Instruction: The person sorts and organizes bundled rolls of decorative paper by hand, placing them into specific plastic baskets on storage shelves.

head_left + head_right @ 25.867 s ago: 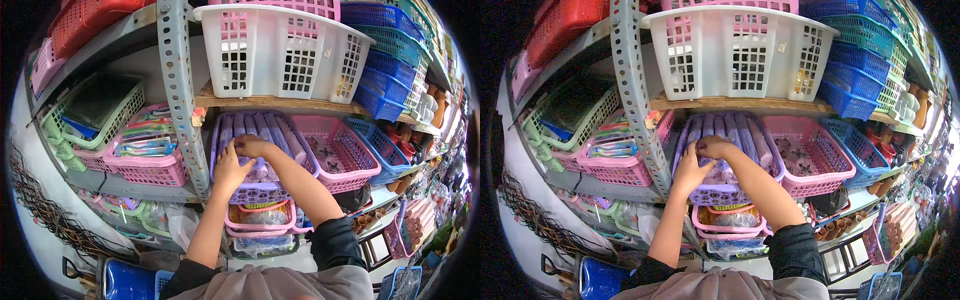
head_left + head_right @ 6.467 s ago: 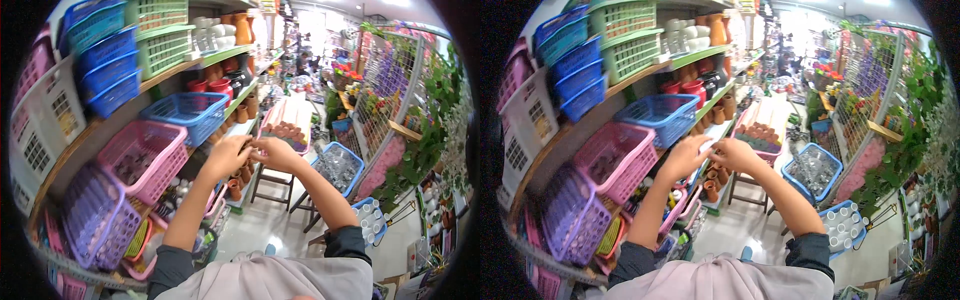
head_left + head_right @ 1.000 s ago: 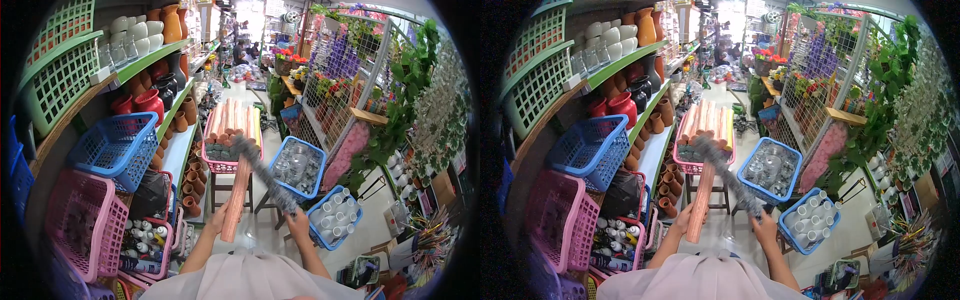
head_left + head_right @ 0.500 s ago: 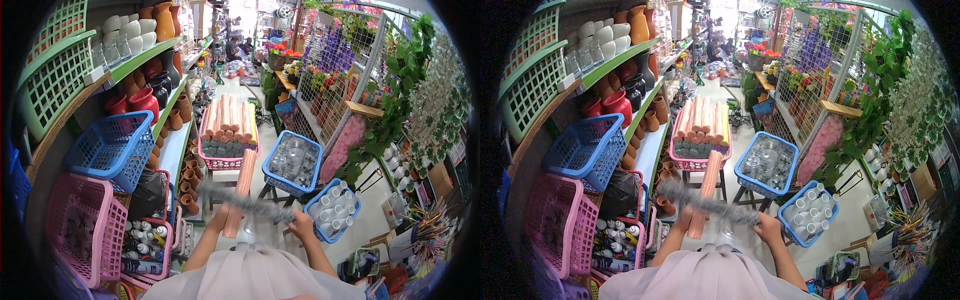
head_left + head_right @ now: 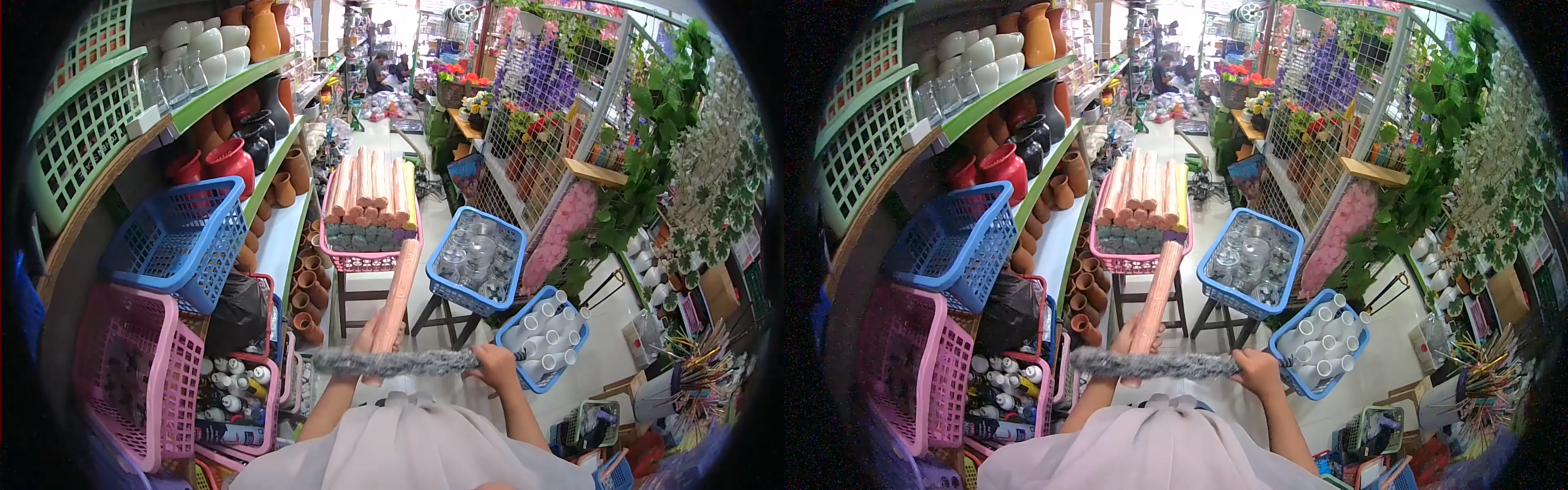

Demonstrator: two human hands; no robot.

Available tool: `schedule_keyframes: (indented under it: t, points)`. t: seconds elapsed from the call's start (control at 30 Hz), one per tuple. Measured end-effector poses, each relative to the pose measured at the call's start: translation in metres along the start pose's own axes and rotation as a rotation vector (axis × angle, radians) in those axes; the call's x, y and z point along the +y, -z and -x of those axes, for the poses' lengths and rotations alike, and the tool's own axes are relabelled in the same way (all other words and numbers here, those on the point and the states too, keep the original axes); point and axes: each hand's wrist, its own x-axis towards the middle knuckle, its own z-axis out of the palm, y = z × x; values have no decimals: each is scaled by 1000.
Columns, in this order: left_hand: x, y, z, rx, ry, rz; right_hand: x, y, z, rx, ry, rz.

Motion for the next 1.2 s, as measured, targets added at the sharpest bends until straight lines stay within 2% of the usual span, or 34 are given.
schedule_keyframes:
  t: [0.07,0.1,0.13,0.2,0.23,0.27,0.33,0.37,0.4,0.47,0.5,0.53,0.6,0.67,0.73,0.77,0.8,0.83,0.87,0.93,0.97,1.0,1.03,1.07,1.13,1.17,1.2]
  points:
    - [-7,23,-6,123,73,-156,20,-19,3,173,-280,-14]
    - [-2,2,-3,4,-13,-171,17,-17,-3,271,-490,-87]
    - [-4,0,-4,0,-11,-169,14,-13,-6,272,-492,-84]
    - [-7,0,-4,44,-42,-255,7,-5,-7,452,-688,-287]
    - [-8,1,-6,60,-21,-252,8,-10,1,472,-567,-284]
    - [-12,6,-10,54,-12,-253,7,-12,7,478,-576,-280]
    - [-21,16,-17,135,5,-168,-1,-7,18,289,-98,-164]
    - [-19,21,-23,-140,161,98,-2,0,20,174,-39,-47]
    - [-13,-12,-13,225,161,-95,7,-4,25,174,-48,-43]
    - [-23,-1,-14,245,115,-308,31,-17,32,163,-237,-14]
    - [-20,-4,-24,60,94,-307,15,0,25,197,-523,-128]
    - [-21,-6,-27,54,96,-308,20,3,23,202,-526,-124]
    - [-24,-14,-27,52,92,-281,27,5,21,419,-879,-186]
    - [-21,-20,-29,-17,67,-280,20,11,30,423,-889,-270]
    - [-21,-26,-32,-40,70,-249,9,9,43,345,-432,-107]
    - [-25,-7,-41,-60,98,-265,5,13,49,251,-342,-146]
    - [-24,-4,-45,-80,124,-282,7,15,47,254,-342,-143]
    - [-27,1,-42,-118,116,-139,10,17,47,151,-225,-40]
    - [-30,3,-45,-119,114,-140,14,19,47,47,-107,64]
    - [-33,0,-48,-16,-6,-373,25,14,43,84,-107,49]
    - [-30,2,-43,-25,122,-206,28,11,41,213,-333,-14]
    - [-27,-1,-42,-25,118,-206,30,9,36,341,-558,-77]
    - [-25,-4,-41,-51,94,-254,35,8,27,348,-733,-58]
    - [-23,-6,-39,-77,71,-303,35,7,27,346,-732,-61]
    - [-22,-8,-40,-91,37,-267,26,14,23,314,-868,-223]
    - [-22,-4,-44,-106,76,-160,19,14,25,314,-869,-226]
    - [-23,0,-47,-120,118,-51,11,12,29,280,-530,-173]
